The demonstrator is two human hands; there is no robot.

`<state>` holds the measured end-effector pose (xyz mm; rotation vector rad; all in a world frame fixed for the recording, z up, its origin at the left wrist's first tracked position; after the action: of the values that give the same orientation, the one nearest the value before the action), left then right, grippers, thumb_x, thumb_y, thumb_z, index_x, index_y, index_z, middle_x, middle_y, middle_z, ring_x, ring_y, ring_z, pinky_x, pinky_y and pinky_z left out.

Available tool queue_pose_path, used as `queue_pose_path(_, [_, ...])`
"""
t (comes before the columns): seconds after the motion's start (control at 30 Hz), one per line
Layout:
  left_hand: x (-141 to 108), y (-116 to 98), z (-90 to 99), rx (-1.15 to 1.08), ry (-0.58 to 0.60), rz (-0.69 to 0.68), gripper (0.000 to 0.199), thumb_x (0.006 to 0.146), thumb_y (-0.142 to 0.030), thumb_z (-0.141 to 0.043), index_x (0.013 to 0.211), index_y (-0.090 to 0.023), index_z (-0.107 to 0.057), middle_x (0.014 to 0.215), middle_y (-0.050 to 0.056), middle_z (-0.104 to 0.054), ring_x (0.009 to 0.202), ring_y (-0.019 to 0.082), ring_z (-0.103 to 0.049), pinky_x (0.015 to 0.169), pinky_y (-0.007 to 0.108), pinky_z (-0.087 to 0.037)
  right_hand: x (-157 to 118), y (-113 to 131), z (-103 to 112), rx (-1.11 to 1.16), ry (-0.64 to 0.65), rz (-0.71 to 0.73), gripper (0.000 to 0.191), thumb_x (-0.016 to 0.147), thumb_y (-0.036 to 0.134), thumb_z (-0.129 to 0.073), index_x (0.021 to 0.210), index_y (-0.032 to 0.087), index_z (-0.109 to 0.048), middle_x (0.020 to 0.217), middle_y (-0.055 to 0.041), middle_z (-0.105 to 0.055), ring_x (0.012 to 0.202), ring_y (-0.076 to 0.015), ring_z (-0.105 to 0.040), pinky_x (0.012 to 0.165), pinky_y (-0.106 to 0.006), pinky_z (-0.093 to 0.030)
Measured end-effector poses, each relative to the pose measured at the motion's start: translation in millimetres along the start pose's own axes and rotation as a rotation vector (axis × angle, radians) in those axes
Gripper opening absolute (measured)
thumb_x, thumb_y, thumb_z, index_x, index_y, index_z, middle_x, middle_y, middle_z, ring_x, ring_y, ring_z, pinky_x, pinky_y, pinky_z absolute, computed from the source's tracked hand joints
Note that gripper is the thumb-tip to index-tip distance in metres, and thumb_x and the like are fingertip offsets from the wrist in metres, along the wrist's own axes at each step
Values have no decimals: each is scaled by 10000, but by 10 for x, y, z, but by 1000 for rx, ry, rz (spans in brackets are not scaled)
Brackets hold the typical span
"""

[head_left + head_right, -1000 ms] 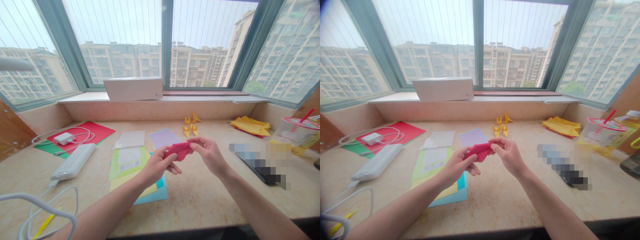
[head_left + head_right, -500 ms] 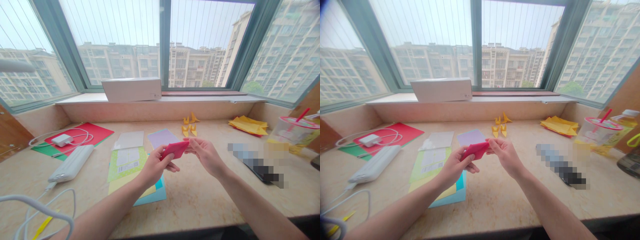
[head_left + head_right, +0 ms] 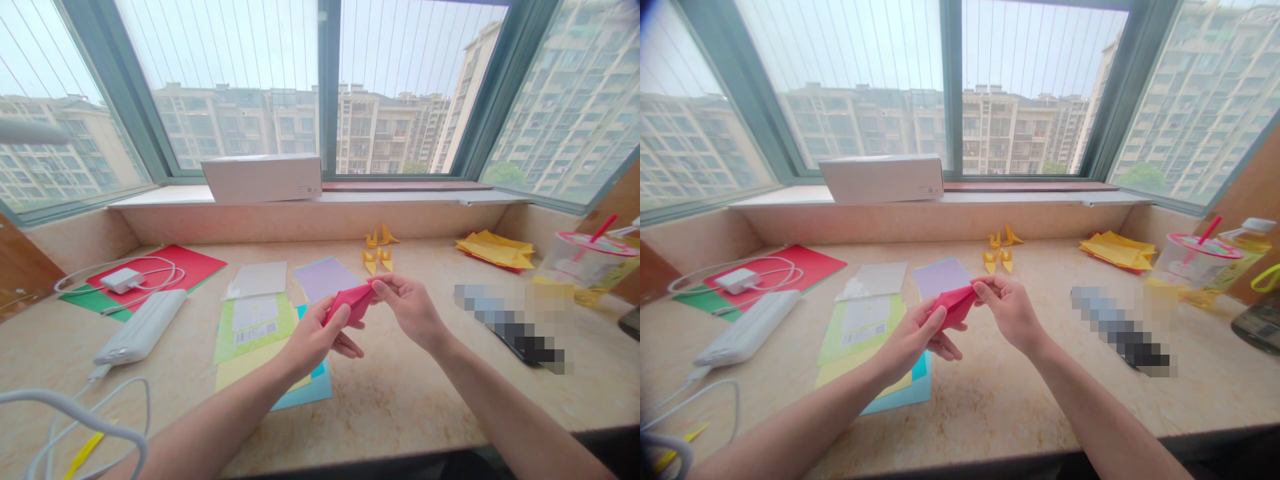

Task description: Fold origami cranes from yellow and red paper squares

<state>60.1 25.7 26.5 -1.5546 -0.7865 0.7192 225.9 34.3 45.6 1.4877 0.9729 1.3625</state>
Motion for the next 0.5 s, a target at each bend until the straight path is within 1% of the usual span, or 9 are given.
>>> queue_pose_path(0.07, [8, -15, 17, -17, -18, -7, 550, 894, -596, -584, 1233, -163, -570, 937, 129, -740, 602, 203, -742, 546, 268, -592, -5, 23, -2, 7, 10, 5, 377, 809, 513, -742, 972, 174, -728, 822, -65, -774, 679, -179, -696, 689, -348, -584])
queue_pose_path(0.2, [37, -27, 66, -28, -44, -30, 543, 891, -571, -609, 1243, -159, -580, 892, 119, -745, 559, 186, -727, 497, 237, -557, -19, 93, -5, 17, 38, 18, 381, 839, 489, -716, 1059, 178, -711, 831, -62, -774, 697, -190, -710, 705, -368, -587])
queue_pose_path(0.4, [41, -21, 89, -4, -53, -36, 484, 914, -539, -592, 1211, -157, -587, 904, 120, -745, 551, 182, -727, 480, 225, -548, -30, 157, 45, -22, 28, 53, 303, 859, 428, -701, 1031, 181, -730, 849, -65, -774, 717, -190, -706, 717, -363, -583])
queue_pose_path(0.5, [34, -29, 86, -3, -52, -32, 472, 928, -526, -577, 1223, -157, -578, 908, 120, -745, 551, 175, -728, 473, 209, -542, -45, 185, 43, 0, 46, 69, 276, 877, 388, -683, 1056, 182, -725, 859, -67, -776, 762, -196, -716, 760, -369, -578])
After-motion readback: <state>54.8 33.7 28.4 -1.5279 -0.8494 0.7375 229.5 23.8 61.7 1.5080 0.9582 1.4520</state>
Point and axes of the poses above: each hand's wrist, its own x-axis towards the middle knuckle, its own z-axis out of the back of the hand, y = z × x, the point moved 7 cm from there along x, towards the middle knuckle
